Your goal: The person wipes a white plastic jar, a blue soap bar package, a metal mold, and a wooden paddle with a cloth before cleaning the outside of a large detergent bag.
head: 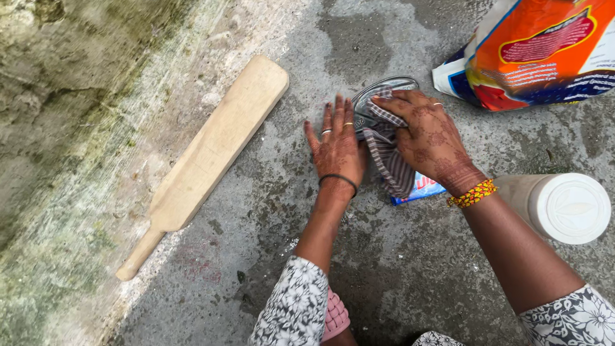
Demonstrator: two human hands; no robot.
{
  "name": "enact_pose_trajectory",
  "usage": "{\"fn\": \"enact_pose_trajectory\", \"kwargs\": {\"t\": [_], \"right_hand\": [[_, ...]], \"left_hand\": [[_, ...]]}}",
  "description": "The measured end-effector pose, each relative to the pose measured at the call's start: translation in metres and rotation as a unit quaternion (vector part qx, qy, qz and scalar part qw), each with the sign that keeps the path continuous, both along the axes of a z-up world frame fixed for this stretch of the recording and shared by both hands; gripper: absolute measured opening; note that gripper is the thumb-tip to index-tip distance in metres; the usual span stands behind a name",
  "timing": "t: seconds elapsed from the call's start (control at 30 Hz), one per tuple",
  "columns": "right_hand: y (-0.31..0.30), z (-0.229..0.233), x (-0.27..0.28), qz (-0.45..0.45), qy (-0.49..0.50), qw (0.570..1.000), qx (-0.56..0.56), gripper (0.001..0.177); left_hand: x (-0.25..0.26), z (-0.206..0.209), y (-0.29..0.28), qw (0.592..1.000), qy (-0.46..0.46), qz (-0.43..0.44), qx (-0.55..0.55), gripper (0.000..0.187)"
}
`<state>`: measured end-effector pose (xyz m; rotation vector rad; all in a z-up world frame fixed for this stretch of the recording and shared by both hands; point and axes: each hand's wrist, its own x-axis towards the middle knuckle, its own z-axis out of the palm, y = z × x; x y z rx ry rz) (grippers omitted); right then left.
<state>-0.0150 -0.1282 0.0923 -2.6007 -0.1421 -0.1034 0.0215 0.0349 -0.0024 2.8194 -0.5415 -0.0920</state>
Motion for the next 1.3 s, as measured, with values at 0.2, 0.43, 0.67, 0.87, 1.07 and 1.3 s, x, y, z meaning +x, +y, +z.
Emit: {"fn": "enact_pose_trajectory", "kwargs": {"t": [0.2, 0.43, 0.67, 0.87, 1.07, 1.3], "right_hand": [[0.041, 0.012, 0.022, 0.070, -0.018, 0.997, 0.030, 0.072], [0.078, 0.008, 0.036, 0.067, 0.037, 0.994, 0.079, 0.070], [0.089, 0.015, 0.032, 0.081, 0.025, 0.992, 0.097, 0.072], [0.093, 0.042, 0.010, 0.035, -0.099, 0.989, 0.105, 0.073], [0.061, 0.076, -0.022, -0.073, -0.163, 0.983, -0.038, 0.064], [0.004, 0.053, -0.068, -0.161, -0.137, 0.967, -0.144, 0.058]], "left_hand": [[0.017, -0.010, 0.102, 0.987, -0.023, 0.154, -0.041, 0.093], [0.075, -0.019, 0.178, 0.982, 0.048, 0.180, 0.024, 0.109], [0.080, -0.019, 0.184, 0.992, -0.017, 0.126, 0.009, 0.100], [0.037, 0.034, 0.119, 0.995, -0.073, 0.038, -0.053, 0.107], [-0.011, 0.092, 0.042, 0.991, -0.047, -0.012, -0.122, 0.117], [-0.050, 0.094, -0.032, 0.984, -0.007, -0.074, -0.164, 0.104]]}}
